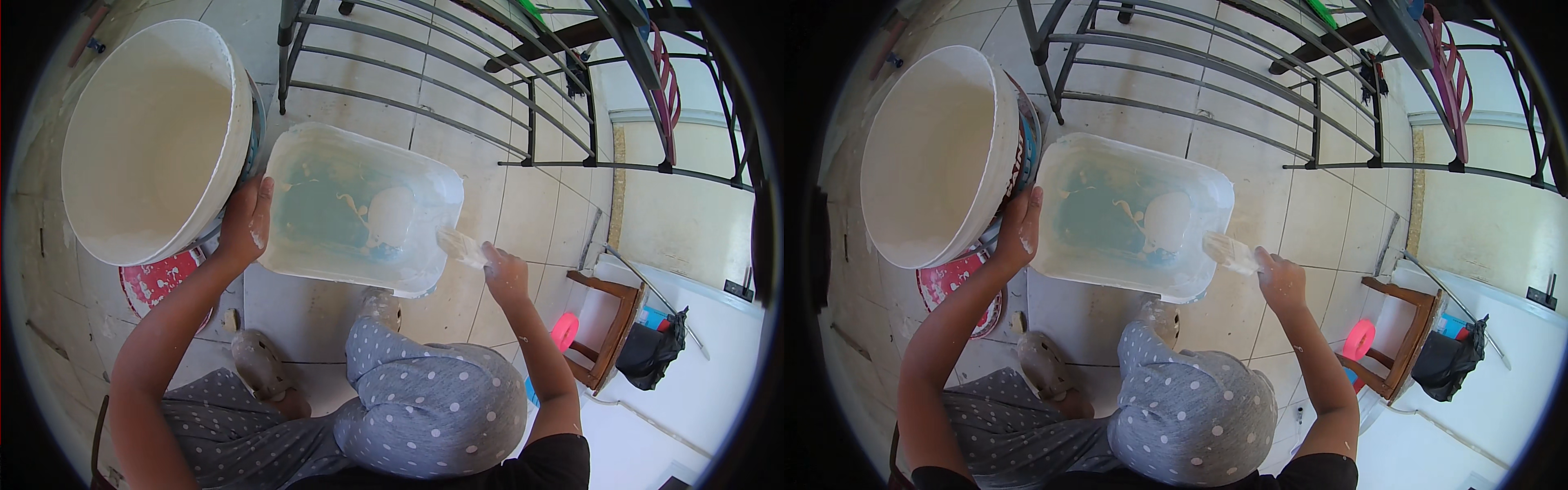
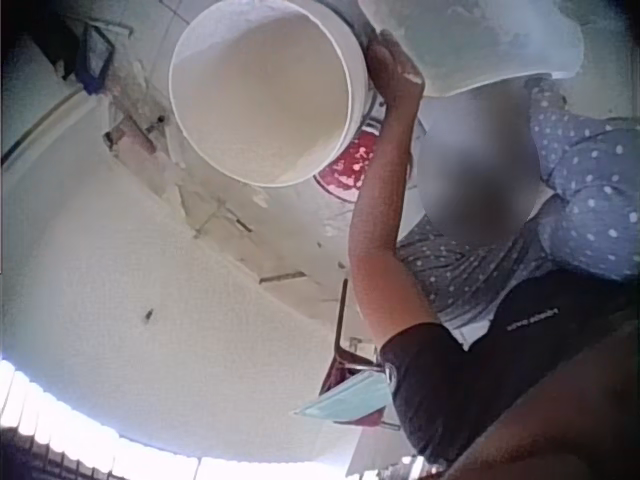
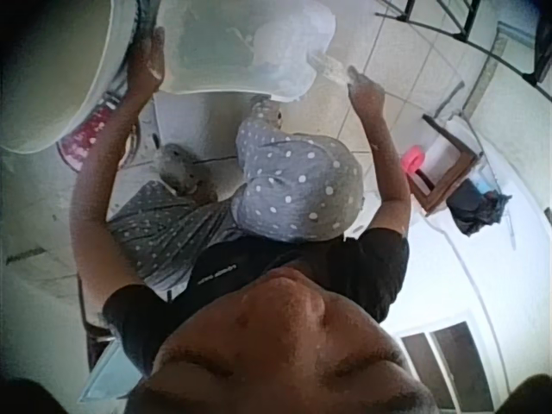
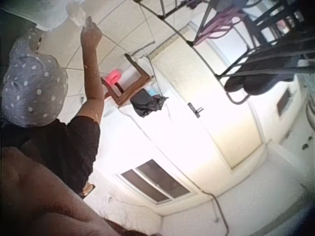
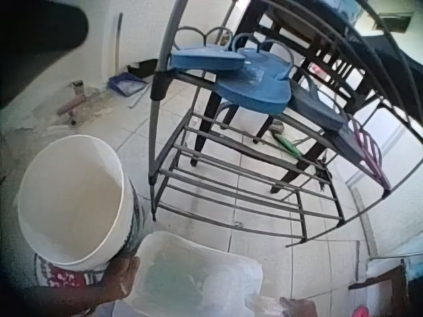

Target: The person mixes white paint in a container, then applies it to a wall with a paint brush.

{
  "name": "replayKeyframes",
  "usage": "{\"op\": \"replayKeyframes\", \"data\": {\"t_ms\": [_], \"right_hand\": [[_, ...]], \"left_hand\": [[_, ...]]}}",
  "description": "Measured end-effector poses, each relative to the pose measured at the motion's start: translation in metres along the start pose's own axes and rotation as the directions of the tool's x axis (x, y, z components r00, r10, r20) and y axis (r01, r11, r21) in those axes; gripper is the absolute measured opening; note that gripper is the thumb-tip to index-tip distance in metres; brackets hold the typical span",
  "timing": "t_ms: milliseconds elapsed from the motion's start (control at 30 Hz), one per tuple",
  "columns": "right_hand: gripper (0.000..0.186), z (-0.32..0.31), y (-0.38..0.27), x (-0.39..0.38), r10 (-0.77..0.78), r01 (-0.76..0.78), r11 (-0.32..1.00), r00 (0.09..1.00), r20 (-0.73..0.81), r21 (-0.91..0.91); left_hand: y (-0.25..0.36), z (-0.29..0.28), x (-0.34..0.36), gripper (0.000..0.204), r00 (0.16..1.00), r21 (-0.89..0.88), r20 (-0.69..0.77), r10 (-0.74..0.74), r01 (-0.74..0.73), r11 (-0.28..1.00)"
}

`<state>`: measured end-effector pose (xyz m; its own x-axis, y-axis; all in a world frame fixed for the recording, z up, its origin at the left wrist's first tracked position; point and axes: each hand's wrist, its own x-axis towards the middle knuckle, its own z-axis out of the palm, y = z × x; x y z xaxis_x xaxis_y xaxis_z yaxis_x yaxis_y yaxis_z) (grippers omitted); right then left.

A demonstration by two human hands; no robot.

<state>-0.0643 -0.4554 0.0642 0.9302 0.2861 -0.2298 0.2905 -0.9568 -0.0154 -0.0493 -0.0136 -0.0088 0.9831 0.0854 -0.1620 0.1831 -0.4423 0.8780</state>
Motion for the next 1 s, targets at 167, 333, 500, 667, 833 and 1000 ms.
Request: {"op": "replayKeyframes", "data": {"t_ms": [167, 333, 500, 667, 833, 1000], "right_hand": [[0.022, -0.001, -0.009, 0.004, 0.090, -0.103, 0.992, 0.982, 0.166, 0.071], [0.018, 0.003, 0.002, 0.007, 0.070, -0.078, 0.996, 0.986, 0.152, 0.052], [0.017, 0.005, 0.008, 0.008, 0.101, -0.102, 0.995, 0.976, 0.190, -0.007], [0.015, 0.005, 0.002, 0.008, 0.140, -0.158, 0.983, 0.974, 0.179, 0.090], [0.021, 0.018, 0.014, -0.002, 0.201, -0.231, 0.964, 0.958, 0.202, 0.135], [0.024, 0.017, 0.004, -0.006, 0.208, -0.211, 0.977, 0.953, 0.221, -0.012]], "left_hand": [[-0.006, -0.003, -0.001, 0.040, 0.999, 0.044, 0.013, -0.051, 0.050, 0.998], [0.005, -0.001, -0.001, 0.041, 1.000, 0.051, 0.018, -0.025, 0.024, 0.998], [-0.007, 0.001, -0.001, 0.041, 1.000, -0.039, -0.005, 0.019, -0.019, 0.999], [-0.006, -0.002, -0.002, 0.040, 1.000, 0.012, 0.009, 0.011, -0.011, 1.000], [-0.003, -0.001, -0.003, 0.039, 1.000, 0.017, -0.012, -0.006, 0.006, 1.000], [-0.008, -0.001, -0.001, 0.039, 1.000, -0.007, -0.009, 0.009, -0.009, 1.000]]}}
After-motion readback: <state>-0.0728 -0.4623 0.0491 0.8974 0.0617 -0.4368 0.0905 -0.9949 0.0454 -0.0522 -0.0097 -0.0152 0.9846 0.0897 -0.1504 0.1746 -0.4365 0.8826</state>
